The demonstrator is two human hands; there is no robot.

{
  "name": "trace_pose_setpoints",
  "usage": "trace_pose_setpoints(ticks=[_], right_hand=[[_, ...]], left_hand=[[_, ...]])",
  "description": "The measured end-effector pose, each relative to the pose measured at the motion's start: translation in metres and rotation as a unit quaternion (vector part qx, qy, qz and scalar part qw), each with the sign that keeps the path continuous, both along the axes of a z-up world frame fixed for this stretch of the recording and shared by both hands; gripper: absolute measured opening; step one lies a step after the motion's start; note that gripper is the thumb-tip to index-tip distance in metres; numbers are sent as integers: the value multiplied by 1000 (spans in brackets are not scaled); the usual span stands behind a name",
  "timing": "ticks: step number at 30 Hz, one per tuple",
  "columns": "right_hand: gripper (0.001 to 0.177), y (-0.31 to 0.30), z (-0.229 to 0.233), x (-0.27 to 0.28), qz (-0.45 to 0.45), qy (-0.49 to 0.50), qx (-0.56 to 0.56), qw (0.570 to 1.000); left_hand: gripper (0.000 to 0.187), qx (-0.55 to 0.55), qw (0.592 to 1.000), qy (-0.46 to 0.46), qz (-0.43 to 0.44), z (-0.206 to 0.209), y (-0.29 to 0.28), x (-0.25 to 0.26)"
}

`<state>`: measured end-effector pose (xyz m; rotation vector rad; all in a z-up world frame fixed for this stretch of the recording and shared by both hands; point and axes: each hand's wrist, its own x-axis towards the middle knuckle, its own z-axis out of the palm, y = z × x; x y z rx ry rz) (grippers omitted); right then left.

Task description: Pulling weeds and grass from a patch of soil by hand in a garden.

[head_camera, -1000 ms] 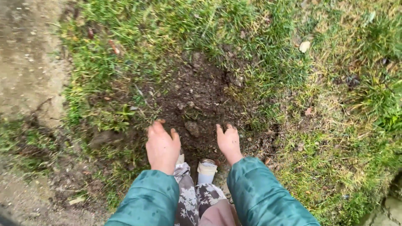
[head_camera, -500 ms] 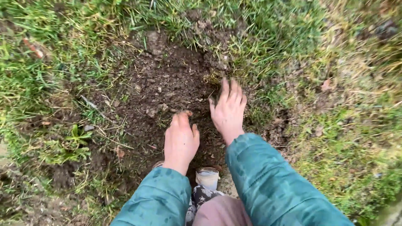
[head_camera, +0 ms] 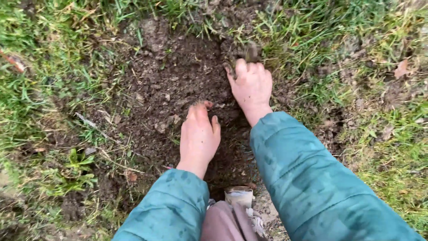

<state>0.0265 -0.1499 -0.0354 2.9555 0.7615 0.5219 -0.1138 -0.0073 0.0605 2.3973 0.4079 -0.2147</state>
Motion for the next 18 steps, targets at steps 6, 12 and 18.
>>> trace_pose_setpoints(ticks=[6,12,18], right_hand=[[31,-23,-4,-5,19,43,75,996],[10,-58,5,-71,39,127,208,969],[50,-57,88,17,-82,104,260,956]], left_hand=[[57,74,996,-27,-35,-2,-17,41],[80,167,960,-169,-151,-38,-33,73],[43,93,960,-192,-180,-53,-27,86]])
